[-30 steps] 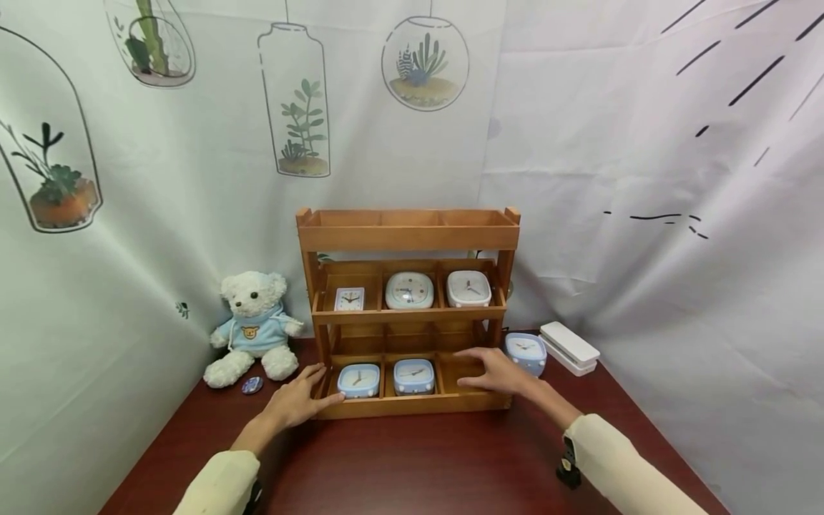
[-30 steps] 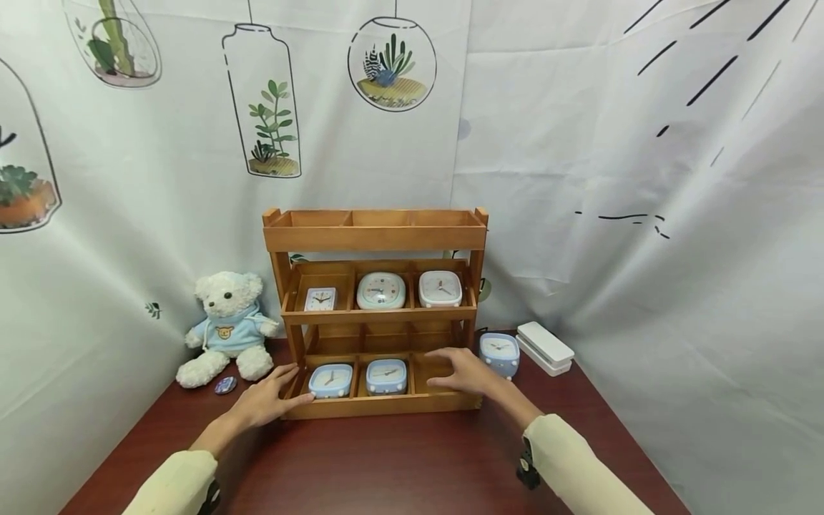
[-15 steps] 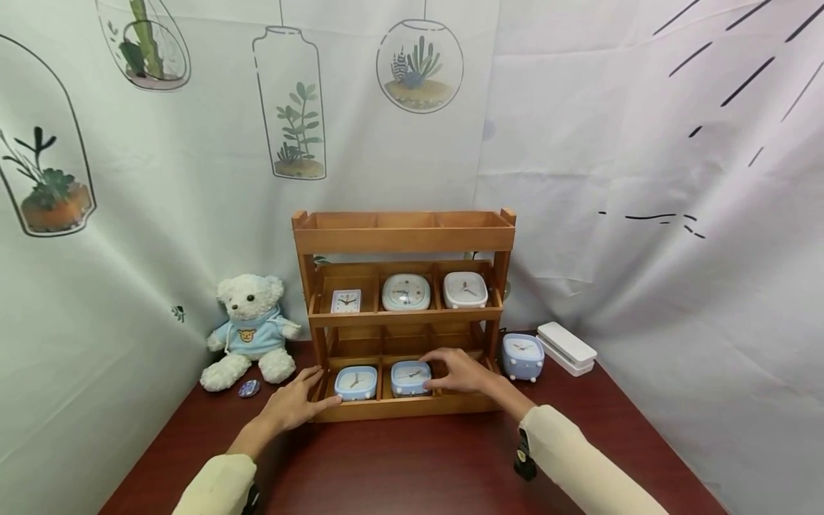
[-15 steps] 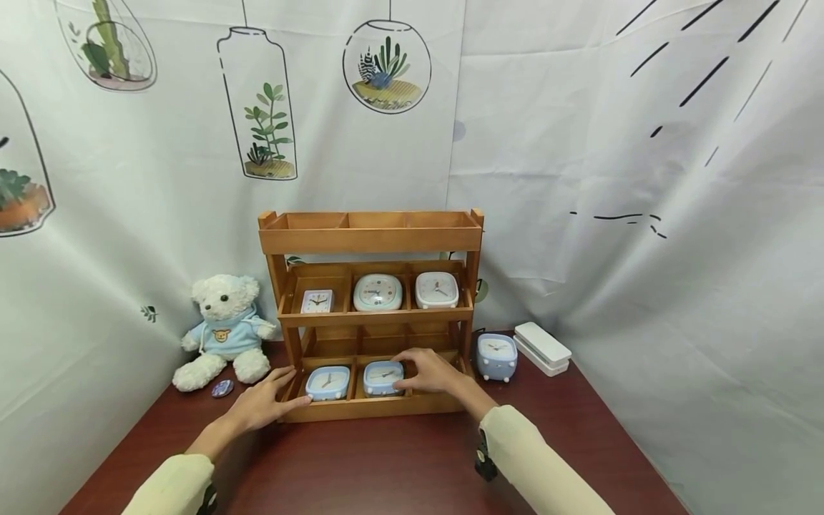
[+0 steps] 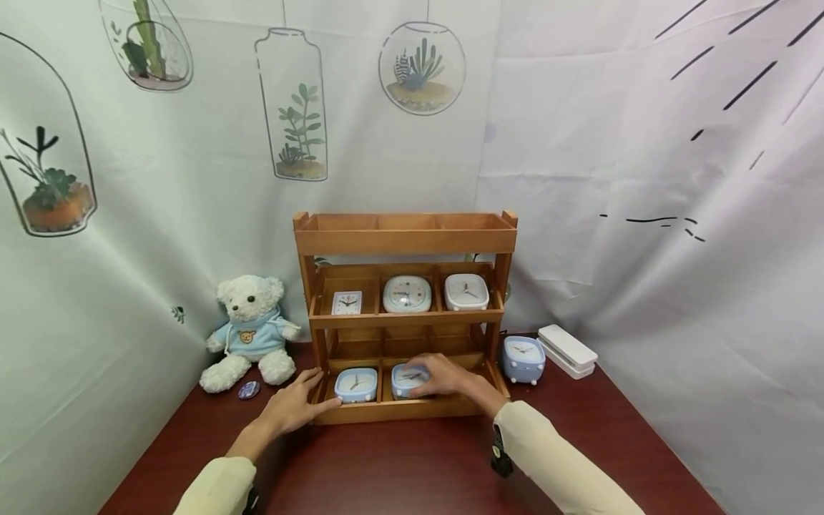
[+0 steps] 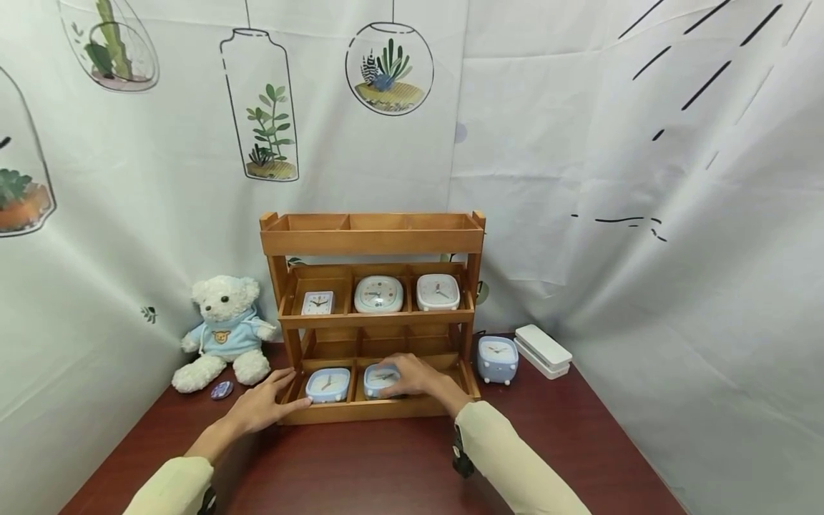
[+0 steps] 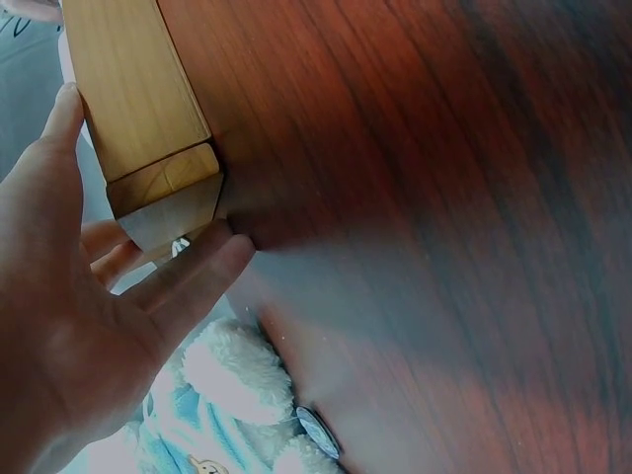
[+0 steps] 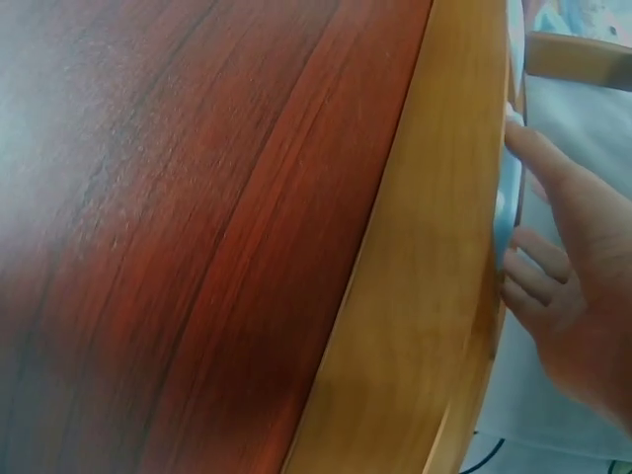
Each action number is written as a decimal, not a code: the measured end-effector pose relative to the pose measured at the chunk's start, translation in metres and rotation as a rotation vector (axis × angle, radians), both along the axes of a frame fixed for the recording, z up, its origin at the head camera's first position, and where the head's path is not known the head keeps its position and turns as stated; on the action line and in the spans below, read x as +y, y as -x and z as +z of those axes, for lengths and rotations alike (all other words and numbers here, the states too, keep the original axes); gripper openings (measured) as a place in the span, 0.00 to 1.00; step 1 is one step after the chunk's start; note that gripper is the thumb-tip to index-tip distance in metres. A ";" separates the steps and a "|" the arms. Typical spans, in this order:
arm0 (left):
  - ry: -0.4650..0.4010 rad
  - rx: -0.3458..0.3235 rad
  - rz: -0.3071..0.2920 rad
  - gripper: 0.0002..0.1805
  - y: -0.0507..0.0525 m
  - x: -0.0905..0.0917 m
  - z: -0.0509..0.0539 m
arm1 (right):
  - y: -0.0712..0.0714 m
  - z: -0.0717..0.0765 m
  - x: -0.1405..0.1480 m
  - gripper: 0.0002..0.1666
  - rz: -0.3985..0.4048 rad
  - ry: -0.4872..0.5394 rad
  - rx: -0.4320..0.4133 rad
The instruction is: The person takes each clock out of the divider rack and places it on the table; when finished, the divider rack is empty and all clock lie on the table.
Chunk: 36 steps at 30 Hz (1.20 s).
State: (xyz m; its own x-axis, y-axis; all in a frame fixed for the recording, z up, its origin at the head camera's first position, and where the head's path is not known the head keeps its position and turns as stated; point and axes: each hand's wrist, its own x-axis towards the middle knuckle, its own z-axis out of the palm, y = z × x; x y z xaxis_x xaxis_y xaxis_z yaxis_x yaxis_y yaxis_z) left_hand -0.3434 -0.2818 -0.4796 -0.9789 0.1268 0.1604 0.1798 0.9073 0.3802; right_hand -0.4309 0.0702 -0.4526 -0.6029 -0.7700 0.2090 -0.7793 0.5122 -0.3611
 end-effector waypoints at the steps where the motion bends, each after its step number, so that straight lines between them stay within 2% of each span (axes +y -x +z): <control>1: -0.002 0.000 0.003 0.57 0.000 0.000 -0.001 | 0.000 -0.001 -0.002 0.30 0.000 -0.015 -0.001; 7: -0.015 0.000 0.008 0.57 -0.001 -0.001 -0.002 | 0.002 -0.006 -0.008 0.31 -0.004 -0.066 0.010; 17: -0.002 0.000 0.009 0.57 0.000 -0.001 -0.001 | 0.008 -0.007 -0.008 0.33 -0.011 -0.079 0.056; 22: 0.000 -0.005 0.015 0.57 0.001 -0.002 -0.003 | 0.009 -0.009 -0.007 0.33 -0.014 -0.089 0.013; 29: -0.004 0.004 0.023 0.57 0.000 -0.002 -0.003 | 0.013 -0.006 -0.008 0.33 -0.094 -0.087 -0.036; 36: 0.003 0.001 0.022 0.57 0.001 -0.002 -0.003 | 0.016 0.003 -0.004 0.32 -0.123 0.046 -0.166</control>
